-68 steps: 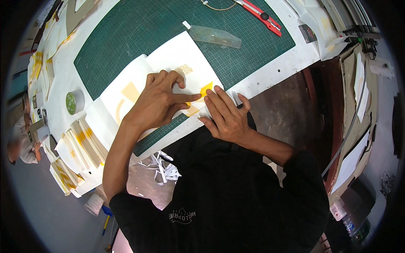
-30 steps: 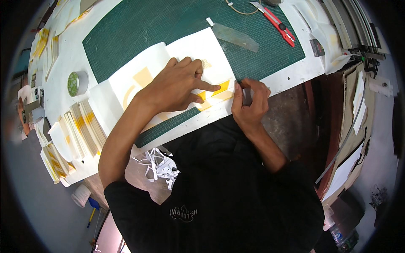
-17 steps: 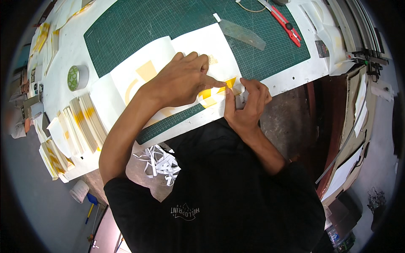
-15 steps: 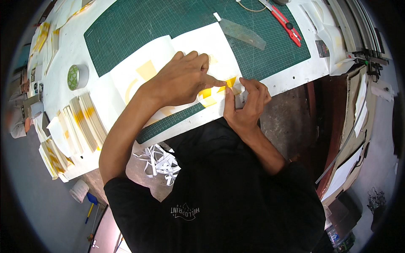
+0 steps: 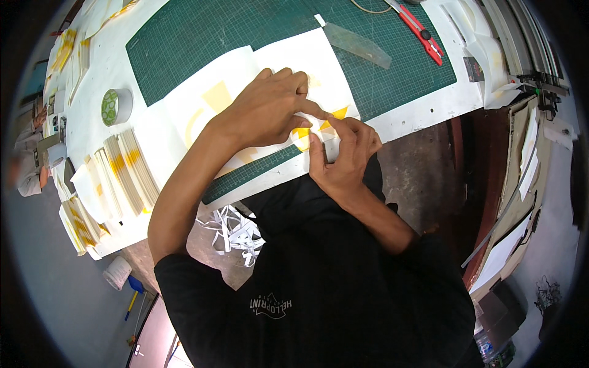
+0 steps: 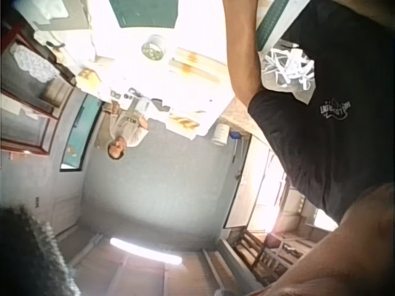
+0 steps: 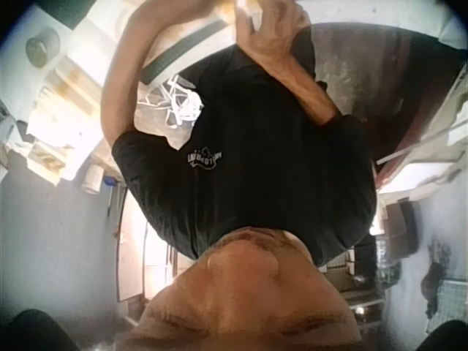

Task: The person assembles a book by hand, placing a cover over a stack of pages and securing it with yellow tape. They repeatedly fold the cover edges and apply tape to the spine and corners to hold the book together. The person also flips through the pages to check the alignment and smooths the cover.

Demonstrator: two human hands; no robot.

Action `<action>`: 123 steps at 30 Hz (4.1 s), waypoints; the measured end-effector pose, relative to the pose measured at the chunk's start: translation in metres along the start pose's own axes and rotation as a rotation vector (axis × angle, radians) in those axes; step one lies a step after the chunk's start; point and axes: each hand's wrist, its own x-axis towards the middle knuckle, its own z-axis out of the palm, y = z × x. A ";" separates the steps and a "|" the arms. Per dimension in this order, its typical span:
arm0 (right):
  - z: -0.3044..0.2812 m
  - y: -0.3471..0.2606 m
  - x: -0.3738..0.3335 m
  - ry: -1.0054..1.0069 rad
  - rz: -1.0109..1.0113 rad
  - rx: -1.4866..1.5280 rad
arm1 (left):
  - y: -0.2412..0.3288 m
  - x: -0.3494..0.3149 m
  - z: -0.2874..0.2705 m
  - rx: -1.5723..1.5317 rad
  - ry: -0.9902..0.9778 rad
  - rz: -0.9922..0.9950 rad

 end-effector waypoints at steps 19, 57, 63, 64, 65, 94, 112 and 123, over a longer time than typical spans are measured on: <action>-0.004 0.011 -0.001 0.015 0.057 -0.018 | -0.003 0.000 0.002 0.010 0.004 0.017; -0.076 0.058 0.076 -0.488 0.630 0.639 | 0.006 0.001 -0.003 -0.059 -0.022 -0.033; -0.047 -0.006 0.010 -0.593 0.655 0.726 | 0.004 0.003 -0.006 -0.062 -0.041 -0.034; -0.043 -0.011 0.007 -0.592 0.656 0.726 | 0.003 0.004 -0.006 -0.062 -0.055 -0.042; -0.040 -0.016 0.005 -0.591 0.656 0.728 | 0.004 0.004 -0.007 -0.062 -0.070 -0.051; -0.036 0.109 0.101 -0.085 0.262 0.115 | 0.059 0.000 0.014 -0.161 0.132 -0.313; -0.072 0.055 0.093 -0.455 -0.065 0.803 | 0.083 -0.025 0.025 -0.117 0.639 -0.084; -0.066 0.060 0.133 -0.262 -0.112 0.833 | 0.005 -0.106 0.017 0.378 0.869 -0.577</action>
